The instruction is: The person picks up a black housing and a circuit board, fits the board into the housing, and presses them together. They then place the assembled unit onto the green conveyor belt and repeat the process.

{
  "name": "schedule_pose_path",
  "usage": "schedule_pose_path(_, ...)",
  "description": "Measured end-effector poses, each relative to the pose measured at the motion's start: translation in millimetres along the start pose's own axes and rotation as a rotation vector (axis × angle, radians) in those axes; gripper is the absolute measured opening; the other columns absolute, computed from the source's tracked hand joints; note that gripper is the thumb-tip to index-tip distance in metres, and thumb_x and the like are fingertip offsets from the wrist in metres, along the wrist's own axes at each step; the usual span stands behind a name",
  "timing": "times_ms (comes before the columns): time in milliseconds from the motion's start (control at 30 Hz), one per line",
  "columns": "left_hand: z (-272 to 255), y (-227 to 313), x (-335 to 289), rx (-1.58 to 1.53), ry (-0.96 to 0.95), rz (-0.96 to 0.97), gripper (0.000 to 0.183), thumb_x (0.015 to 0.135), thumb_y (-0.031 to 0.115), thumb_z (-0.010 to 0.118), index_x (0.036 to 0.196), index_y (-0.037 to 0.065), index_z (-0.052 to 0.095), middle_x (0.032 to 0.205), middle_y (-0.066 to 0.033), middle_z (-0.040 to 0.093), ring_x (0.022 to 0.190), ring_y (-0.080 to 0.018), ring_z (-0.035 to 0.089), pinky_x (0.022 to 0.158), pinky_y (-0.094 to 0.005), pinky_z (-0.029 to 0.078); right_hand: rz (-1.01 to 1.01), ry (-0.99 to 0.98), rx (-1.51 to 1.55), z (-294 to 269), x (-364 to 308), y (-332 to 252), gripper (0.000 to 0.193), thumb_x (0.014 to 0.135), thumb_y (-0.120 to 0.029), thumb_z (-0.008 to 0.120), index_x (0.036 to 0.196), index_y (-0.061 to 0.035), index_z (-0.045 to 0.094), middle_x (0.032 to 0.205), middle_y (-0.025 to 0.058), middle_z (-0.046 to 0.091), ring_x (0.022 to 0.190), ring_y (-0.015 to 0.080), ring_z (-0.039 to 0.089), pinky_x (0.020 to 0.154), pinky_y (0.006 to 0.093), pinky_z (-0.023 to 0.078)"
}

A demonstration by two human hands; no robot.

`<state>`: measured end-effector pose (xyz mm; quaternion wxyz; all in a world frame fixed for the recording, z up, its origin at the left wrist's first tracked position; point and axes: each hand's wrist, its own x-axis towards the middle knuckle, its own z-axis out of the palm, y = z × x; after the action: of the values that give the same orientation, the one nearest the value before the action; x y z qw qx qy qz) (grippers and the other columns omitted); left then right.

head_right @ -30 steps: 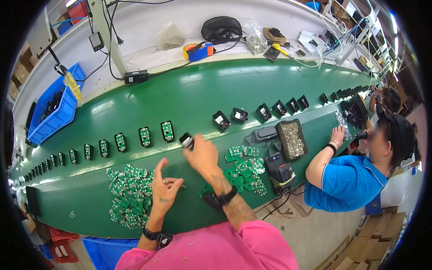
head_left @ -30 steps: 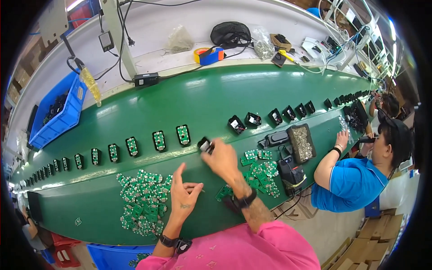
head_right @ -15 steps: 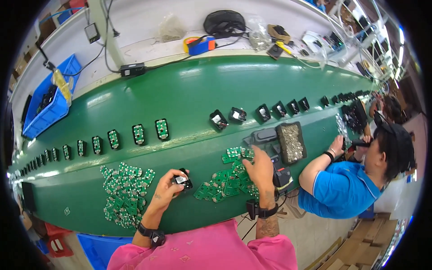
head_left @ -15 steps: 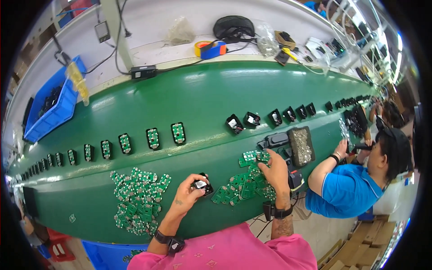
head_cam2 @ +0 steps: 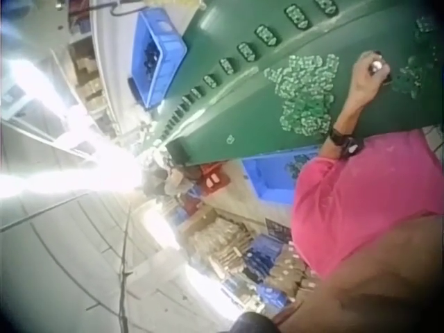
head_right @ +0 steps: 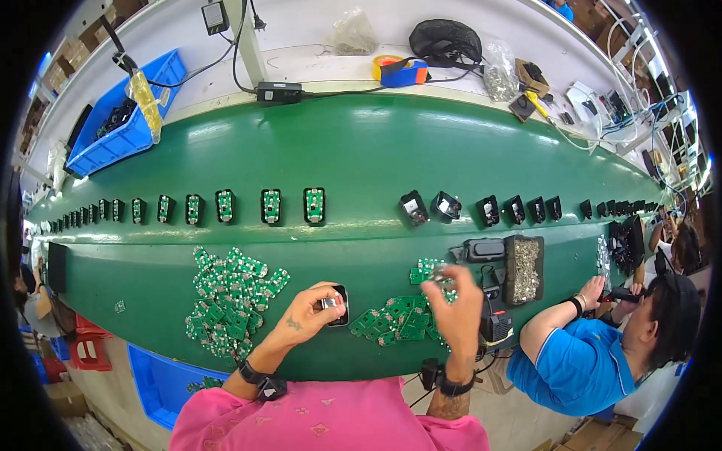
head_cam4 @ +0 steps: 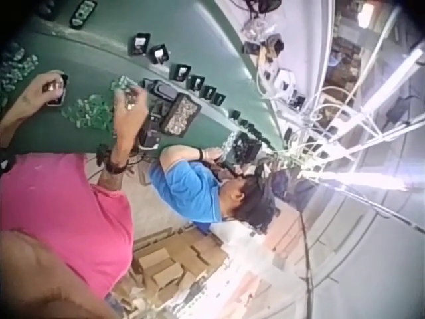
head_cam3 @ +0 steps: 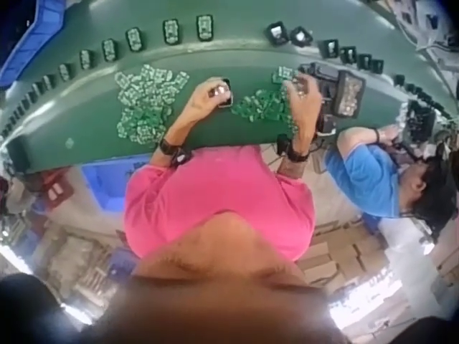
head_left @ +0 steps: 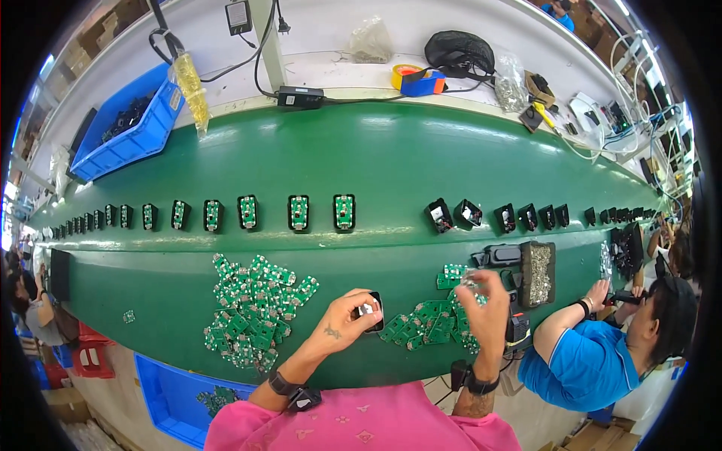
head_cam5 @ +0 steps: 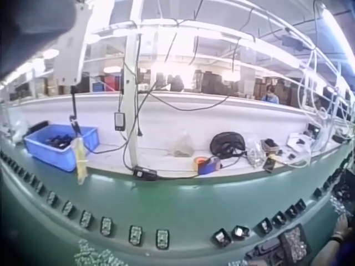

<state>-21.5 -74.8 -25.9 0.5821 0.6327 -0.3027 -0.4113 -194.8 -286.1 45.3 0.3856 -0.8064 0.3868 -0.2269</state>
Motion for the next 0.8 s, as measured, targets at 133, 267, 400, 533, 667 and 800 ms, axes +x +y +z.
schedule_pose_path(133, 0.5, 9.8, 4.9, 0.276, -0.077, 0.279, 0.014, 0.088, 0.011, 0.071, 0.094, -0.001, 0.068, 0.114, -0.011, 0.061, 0.088, -0.0148, 0.062, 0.077, -0.0276, 0.05, -0.144, -0.275, 0.254, 39.4, -20.9, -26.1, 0.034, 0.077, -0.009, 0.082, 0.106, 0.0003, 0.068, 0.104, 0.0129, 0.069, 0.078, 0.0135, 0.067, 0.061, 0.0251, 0.054)
schedule_pose_path(267, 1.4, 26.8, -3.2, 0.21, -0.075, 0.076, 0.014, 0.087, 0.01, 0.07, 0.097, 0.0, 0.071, 0.108, -0.0145, 0.065, 0.097, -0.0227, 0.063, 0.079, -0.0334, 0.051, -0.215, -0.39, 0.333, 58.8, -24.6, -31.4, 0.035, 0.075, -0.011, 0.085, 0.106, -0.0029, 0.07, 0.109, 0.0076, 0.061, 0.07, 0.0108, 0.063, 0.057, 0.0243, 0.052)
schedule_pose_path(400, -6.3, 17.8, -0.3, 0.264, -0.146, 0.15, 0.012, 0.086, 0.007, 0.07, 0.095, -0.001, 0.072, 0.112, -0.0136, 0.065, 0.104, -0.024, 0.062, 0.078, -0.0333, 0.051, -0.311, -0.45, 0.262, 60.7, -22.6, -32.2, 0.036, 0.074, -0.012, 0.086, 0.105, -0.0035, 0.071, 0.106, 0.0071, 0.06, 0.066, 0.0109, 0.06, 0.056, 0.0252, 0.05)
schedule_pose_path(533, -11.1, 16.4, -2.6, 0.261, -0.166, 0.103, 0.026, 0.083, 0.007, 0.073, 0.108, 0.0, 0.069, 0.125, -0.0117, 0.057, 0.101, -0.0231, 0.062, 0.077, -0.0329, 0.051, -0.241, -0.497, 0.241, 61.5, -22.9, -26.9, 0.038, 0.072, -0.013, 0.087, 0.105, -0.0043, 0.071, 0.103, 0.0073, 0.059, 0.064, 0.0113, 0.058, 0.056, 0.0245, 0.049)
schedule_pose_path(667, -5.6, 31.2, -8.2, 0.097, -0.101, 0.056, 0.065, 0.079, 0.003, 0.075, 0.137, 0.003, 0.046, 0.129, -0.0113, 0.053, 0.095, -0.0172, 0.061, 0.073, -0.0281, 0.05, -0.211, -0.462, 0.265, 64.6, -26.5, -20.8, 0.039, 0.07, -0.015, 0.088, 0.104, -0.005, 0.071, 0.104, 0.0077, 0.059, 0.065, 0.0113, 0.057, 0.056, 0.0259, 0.048)
schedule_pose_path(800, -8.6, 27.5, -5.3, -0.147, -0.204, -0.116, 0.077, 0.078, -0.005, 0.073, 0.144, 0.004, 0.035, 0.131, -0.0127, 0.05, 0.091, -0.0107, 0.059, 0.071, -0.0242, 0.051, -0.256, -0.43, 0.228, 66.5, -28.6, -23.2, 0.04, 0.069, -0.016, 0.089, 0.103, -0.0051, 0.071, 0.104, 0.0069, 0.057, 0.069, 0.0107, 0.054, 0.058, 0.0267, 0.046)
